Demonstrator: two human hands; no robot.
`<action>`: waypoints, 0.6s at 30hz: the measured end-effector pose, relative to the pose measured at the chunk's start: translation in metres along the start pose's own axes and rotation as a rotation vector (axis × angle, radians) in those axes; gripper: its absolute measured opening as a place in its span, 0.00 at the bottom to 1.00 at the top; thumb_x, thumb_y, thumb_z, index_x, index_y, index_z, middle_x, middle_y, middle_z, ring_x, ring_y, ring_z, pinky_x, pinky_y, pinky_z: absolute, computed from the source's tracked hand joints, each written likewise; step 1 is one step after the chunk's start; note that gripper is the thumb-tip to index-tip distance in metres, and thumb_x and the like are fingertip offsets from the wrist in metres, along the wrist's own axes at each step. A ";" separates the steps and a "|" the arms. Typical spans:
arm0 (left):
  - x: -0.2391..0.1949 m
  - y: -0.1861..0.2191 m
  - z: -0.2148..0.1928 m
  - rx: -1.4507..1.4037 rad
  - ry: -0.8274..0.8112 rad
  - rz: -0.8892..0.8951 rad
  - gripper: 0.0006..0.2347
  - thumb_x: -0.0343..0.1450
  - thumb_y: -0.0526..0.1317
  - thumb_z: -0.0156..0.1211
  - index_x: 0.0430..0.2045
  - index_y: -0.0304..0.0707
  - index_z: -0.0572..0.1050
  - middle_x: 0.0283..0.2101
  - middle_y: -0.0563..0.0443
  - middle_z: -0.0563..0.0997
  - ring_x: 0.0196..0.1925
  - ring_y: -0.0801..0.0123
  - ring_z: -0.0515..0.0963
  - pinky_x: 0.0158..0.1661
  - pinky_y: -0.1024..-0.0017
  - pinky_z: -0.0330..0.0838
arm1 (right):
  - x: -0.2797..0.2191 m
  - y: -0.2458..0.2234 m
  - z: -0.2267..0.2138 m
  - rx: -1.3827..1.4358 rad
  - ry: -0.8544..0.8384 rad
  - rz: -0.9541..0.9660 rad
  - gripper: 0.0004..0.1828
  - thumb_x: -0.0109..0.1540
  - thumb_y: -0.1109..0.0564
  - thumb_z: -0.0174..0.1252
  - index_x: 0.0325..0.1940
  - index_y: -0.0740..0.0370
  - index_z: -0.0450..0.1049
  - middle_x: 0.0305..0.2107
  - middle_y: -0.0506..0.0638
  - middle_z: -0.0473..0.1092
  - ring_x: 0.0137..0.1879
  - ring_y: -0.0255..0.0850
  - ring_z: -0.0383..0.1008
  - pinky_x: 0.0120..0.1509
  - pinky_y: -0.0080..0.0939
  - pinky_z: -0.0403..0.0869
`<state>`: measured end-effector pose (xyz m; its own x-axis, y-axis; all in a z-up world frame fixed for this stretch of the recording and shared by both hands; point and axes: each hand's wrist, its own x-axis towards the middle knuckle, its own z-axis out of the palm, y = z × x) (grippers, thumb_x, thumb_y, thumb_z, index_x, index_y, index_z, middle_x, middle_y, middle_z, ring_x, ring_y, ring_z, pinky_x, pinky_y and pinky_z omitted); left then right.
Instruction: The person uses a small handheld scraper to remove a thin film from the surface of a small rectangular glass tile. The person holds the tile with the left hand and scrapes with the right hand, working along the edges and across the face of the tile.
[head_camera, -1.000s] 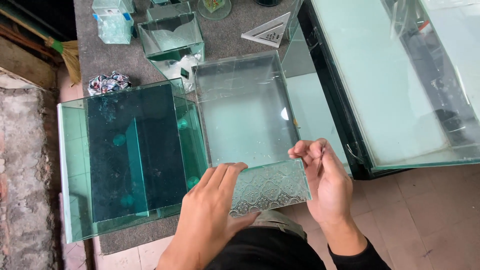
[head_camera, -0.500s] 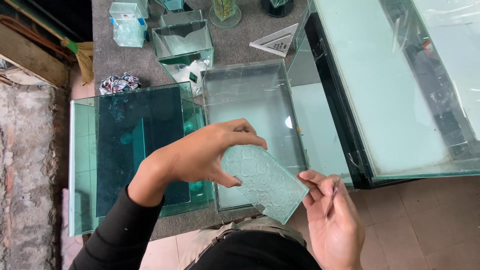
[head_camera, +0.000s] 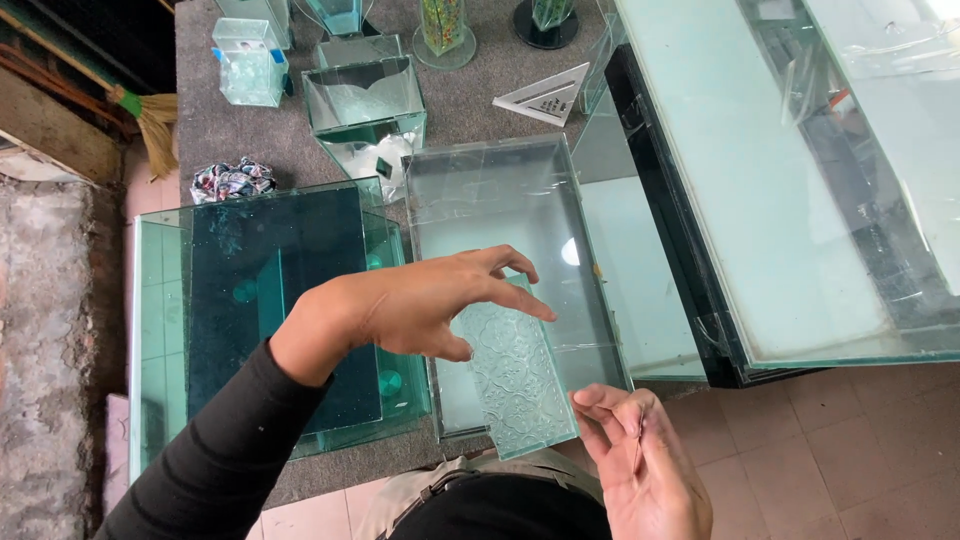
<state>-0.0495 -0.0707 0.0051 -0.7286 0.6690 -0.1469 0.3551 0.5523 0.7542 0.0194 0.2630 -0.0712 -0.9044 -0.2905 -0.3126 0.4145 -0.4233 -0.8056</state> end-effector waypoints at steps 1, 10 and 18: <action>-0.006 0.009 0.003 -0.002 0.001 0.003 0.40 0.60 0.26 0.69 0.72 0.60 0.71 0.74 0.42 0.66 0.73 0.51 0.70 0.62 0.57 0.69 | 0.001 0.000 -0.002 -0.003 0.002 -0.001 0.18 0.78 0.49 0.42 0.36 0.57 0.64 0.53 0.70 0.78 0.67 0.56 0.76 0.80 0.62 0.68; -0.020 0.079 0.095 0.518 0.580 -0.134 0.46 0.70 0.76 0.51 0.77 0.40 0.61 0.79 0.37 0.59 0.83 0.32 0.49 0.76 0.29 0.41 | 0.028 -0.021 0.004 -0.106 0.026 -0.063 0.17 0.81 0.49 0.41 0.40 0.56 0.63 0.33 0.50 0.61 0.37 0.46 0.59 0.47 0.51 0.66; -0.007 0.086 0.138 0.712 0.714 -0.305 0.43 0.62 0.72 0.72 0.70 0.53 0.70 0.77 0.40 0.67 0.79 0.33 0.62 0.73 0.26 0.54 | 0.058 -0.043 0.023 -0.309 -0.015 -0.048 0.15 0.81 0.50 0.41 0.44 0.55 0.66 0.29 0.43 0.57 0.26 0.33 0.46 0.33 0.37 0.51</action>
<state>0.0670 0.0412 -0.0176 -0.9387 0.1322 0.3185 0.1922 0.9674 0.1650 -0.0487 0.2442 -0.0429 -0.9196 -0.2898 -0.2653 0.3190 -0.1565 -0.9347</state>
